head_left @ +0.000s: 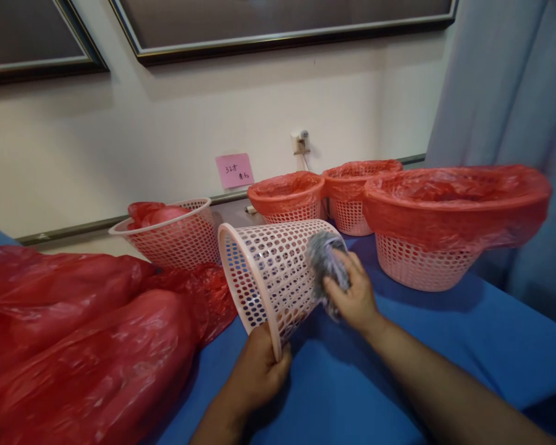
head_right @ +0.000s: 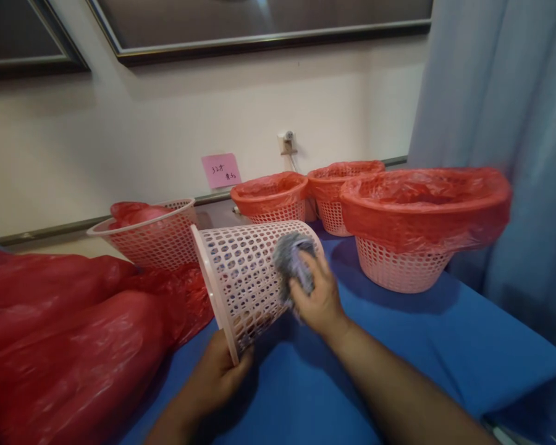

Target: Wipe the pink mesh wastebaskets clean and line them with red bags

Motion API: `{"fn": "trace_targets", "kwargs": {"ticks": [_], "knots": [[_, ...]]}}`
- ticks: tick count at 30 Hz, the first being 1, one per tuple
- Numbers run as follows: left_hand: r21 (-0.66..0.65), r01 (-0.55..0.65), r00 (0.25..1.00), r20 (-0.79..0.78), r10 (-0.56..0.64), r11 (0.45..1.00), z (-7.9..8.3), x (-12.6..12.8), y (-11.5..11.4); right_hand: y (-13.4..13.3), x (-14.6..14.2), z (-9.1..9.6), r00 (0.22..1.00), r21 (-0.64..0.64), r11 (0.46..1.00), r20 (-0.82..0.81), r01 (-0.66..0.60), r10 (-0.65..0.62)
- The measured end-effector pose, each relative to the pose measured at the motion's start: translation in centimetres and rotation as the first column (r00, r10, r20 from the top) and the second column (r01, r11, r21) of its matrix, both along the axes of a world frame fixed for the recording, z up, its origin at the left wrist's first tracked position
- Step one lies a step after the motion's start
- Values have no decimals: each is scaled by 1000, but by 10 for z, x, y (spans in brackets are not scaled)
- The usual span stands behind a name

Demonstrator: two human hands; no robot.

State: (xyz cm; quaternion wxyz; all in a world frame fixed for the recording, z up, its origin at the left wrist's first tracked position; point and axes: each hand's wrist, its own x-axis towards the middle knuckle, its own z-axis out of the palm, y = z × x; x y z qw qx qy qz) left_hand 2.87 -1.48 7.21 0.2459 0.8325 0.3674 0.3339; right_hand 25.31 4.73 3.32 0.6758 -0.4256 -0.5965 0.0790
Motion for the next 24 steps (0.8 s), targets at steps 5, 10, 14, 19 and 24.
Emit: {"fn": "trace_targets", "kwargs": {"ticks": [5,10,14,19,24], "knots": [[-53,23,999,-38,-25,998,-6,4,1,-53,-25,10,897,266,884,334,-384,289],[-78,37,999,-33,-40,996,-6,3,5,-6,2,8,996,29,1000,90,9,-12],[-81,-25,989,-144,14,996,-6,1,7,27,24,8,966,-239,959,-172,151,-195],[-145,-63,974,-223,30,987,-9,4,10,-11,0,10,998,45,999,58,-20,18],[-236,-42,999,8,45,971,-8,5,4,-44,-20,14,903,151,914,283,-376,324]]}}
